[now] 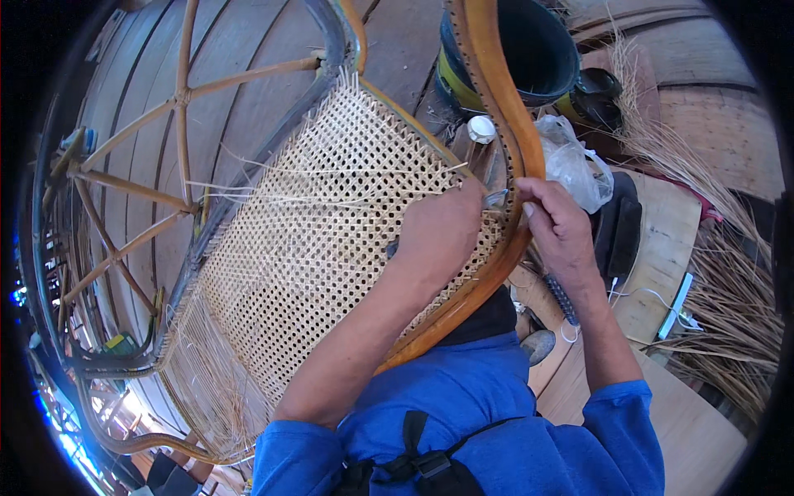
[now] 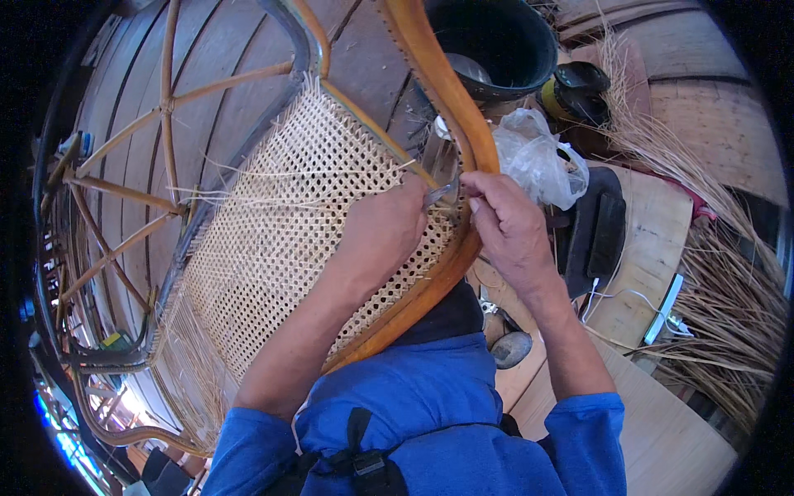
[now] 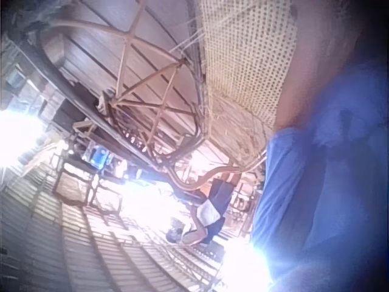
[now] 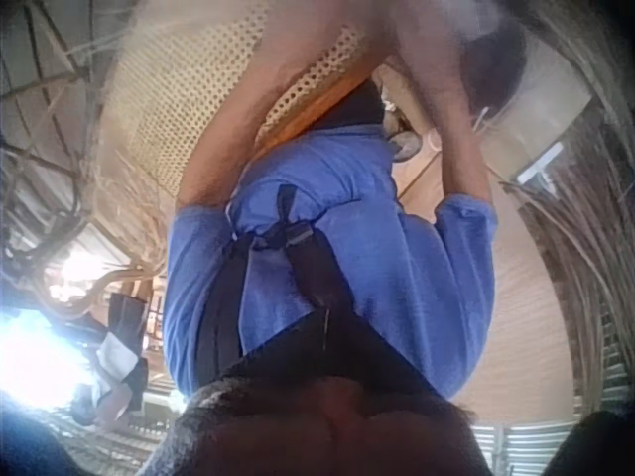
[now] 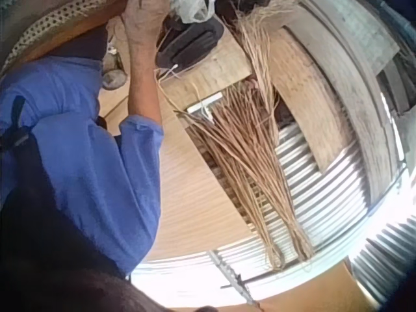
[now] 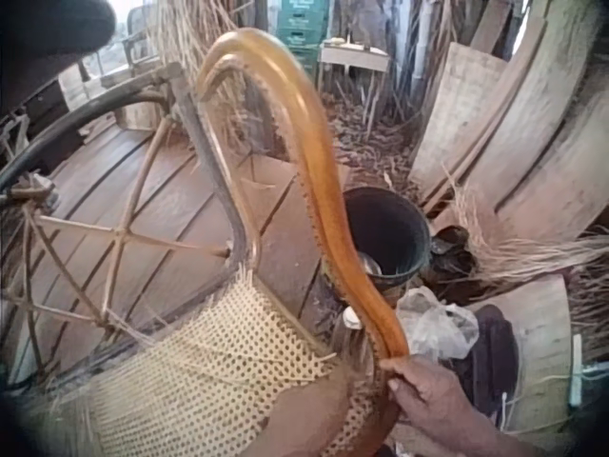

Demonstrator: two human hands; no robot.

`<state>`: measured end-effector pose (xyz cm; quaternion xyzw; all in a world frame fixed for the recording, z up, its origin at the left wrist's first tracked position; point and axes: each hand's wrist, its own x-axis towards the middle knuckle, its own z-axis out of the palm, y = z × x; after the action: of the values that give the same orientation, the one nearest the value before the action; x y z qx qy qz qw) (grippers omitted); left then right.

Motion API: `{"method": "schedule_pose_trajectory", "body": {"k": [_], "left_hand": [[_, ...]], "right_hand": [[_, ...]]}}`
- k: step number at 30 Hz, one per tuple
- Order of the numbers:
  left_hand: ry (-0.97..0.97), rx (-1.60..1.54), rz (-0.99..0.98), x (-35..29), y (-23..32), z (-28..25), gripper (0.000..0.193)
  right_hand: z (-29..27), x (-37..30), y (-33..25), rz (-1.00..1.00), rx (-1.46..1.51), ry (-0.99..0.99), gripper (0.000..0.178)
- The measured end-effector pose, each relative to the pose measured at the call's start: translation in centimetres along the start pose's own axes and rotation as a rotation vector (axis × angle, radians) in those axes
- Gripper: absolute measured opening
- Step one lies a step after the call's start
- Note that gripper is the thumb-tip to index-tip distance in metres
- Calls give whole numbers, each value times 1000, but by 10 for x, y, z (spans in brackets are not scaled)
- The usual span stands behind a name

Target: Weaving the seat of a rattan or wooden chair frame with thin material strips.

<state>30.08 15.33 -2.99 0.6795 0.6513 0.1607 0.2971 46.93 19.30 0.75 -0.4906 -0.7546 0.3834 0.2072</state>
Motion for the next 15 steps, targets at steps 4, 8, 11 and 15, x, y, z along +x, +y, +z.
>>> {"method": "schedule_pose_trajectory", "body": {"k": [4, 8, 11, 15], "left_hand": [[13, 106, 29, 3, 5, -2, 10], [12, 178, 60, 8, 18, -4, 8], [-43, 213, 97, 15, 25, -7, 8], [-140, 182, 102, 23, 13, -15, 10]], "right_hand": [[2, -10, 8, 50, 94, 49, 22], [5, -12, 14, 40, 129, 86, 21], [7, -10, 18, -31, 78, 139, 21], [11, -9, 20, 49, 207, 178, 20]]}}
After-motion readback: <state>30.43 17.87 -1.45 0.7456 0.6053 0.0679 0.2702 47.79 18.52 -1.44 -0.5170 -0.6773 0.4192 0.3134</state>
